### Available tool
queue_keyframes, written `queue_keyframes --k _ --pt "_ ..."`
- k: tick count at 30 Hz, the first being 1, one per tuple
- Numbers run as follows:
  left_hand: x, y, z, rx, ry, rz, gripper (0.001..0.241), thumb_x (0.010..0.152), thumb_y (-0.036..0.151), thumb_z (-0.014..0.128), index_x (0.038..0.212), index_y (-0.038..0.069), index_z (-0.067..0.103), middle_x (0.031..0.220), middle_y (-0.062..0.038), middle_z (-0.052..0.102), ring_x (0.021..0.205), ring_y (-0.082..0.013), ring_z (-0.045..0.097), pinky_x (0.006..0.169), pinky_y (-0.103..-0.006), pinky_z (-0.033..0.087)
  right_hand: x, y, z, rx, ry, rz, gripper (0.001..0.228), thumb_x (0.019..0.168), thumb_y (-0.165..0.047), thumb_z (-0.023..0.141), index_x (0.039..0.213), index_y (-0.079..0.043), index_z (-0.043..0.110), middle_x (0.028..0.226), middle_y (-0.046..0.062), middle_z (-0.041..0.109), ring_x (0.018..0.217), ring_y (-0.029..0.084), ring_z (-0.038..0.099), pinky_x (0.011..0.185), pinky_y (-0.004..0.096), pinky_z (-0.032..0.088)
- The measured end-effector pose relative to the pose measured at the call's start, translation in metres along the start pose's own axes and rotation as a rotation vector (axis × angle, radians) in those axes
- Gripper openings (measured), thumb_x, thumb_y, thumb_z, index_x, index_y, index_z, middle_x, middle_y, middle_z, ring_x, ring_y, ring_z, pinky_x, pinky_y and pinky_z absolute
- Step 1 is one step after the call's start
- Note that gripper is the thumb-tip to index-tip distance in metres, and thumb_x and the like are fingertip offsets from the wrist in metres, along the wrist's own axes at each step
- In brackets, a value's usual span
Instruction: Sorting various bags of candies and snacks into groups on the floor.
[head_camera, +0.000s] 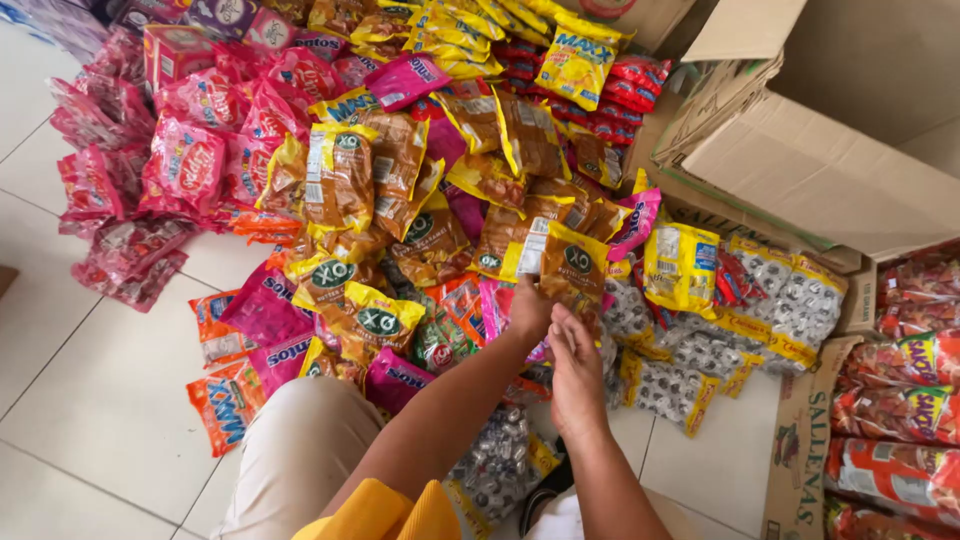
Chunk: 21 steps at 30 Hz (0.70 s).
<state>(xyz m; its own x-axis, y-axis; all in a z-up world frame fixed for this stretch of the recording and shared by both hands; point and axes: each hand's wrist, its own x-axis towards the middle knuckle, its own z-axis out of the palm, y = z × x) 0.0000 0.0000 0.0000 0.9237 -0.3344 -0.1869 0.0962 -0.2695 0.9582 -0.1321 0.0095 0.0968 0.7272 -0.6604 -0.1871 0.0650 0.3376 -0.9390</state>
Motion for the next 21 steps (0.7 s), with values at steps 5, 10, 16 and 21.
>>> queue_keyframes --k 5,10,16,21 --pt "0.013 -0.013 -0.006 -0.333 -0.226 -0.174 0.049 0.081 0.009 0.077 0.126 -0.003 0.062 0.111 -0.021 0.075 0.096 -0.0309 0.075 0.081 -0.0392 0.061 -0.001 -0.016 -0.008 -0.137 0.051 0.029 0.039 0.101 -0.016 0.062 0.138 -0.003 0.061 0.139 0.006 0.064 0.121 0.012 0.059 0.103 0.028 0.045" --pt "-0.016 0.039 -0.086 -0.478 -0.349 -0.316 0.05 0.082 0.001 0.078 0.127 0.0 0.057 0.109 -0.015 0.073 0.093 -0.027 0.074 0.081 -0.0389 0.063 0.008 -0.022 -0.02 -0.28 0.052 -0.017 0.045 0.1 -0.016 0.064 0.143 -0.006 0.057 0.133 0.007 0.065 0.118 0.015 0.061 0.102 0.03 0.047" --pt "-0.05 0.072 -0.175 -0.679 -0.546 -0.171 0.05 0.085 0.002 0.076 0.132 0.0 0.059 0.117 -0.011 0.072 0.106 -0.0206 0.069 0.097 -0.0329 0.054 -0.012 -0.062 0.032 -0.122 0.0 0.111 0.055 0.094 -0.009 0.066 0.145 -0.009 0.047 0.129 0.007 0.065 0.115 0.02 0.065 0.096 0.037 0.055" --pt "-0.05 0.044 -0.183 -0.433 -0.509 0.02 0.045 0.087 0.012 0.079 0.124 -0.002 0.06 0.116 -0.01 0.071 0.107 -0.0204 0.066 0.098 -0.0365 0.053 -0.021 -0.033 0.029 0.052 -0.159 0.201 0.056 0.09 -0.004 0.067 0.142 -0.011 0.048 0.129 0.005 0.064 0.112 0.022 0.066 0.094 0.042 0.057"
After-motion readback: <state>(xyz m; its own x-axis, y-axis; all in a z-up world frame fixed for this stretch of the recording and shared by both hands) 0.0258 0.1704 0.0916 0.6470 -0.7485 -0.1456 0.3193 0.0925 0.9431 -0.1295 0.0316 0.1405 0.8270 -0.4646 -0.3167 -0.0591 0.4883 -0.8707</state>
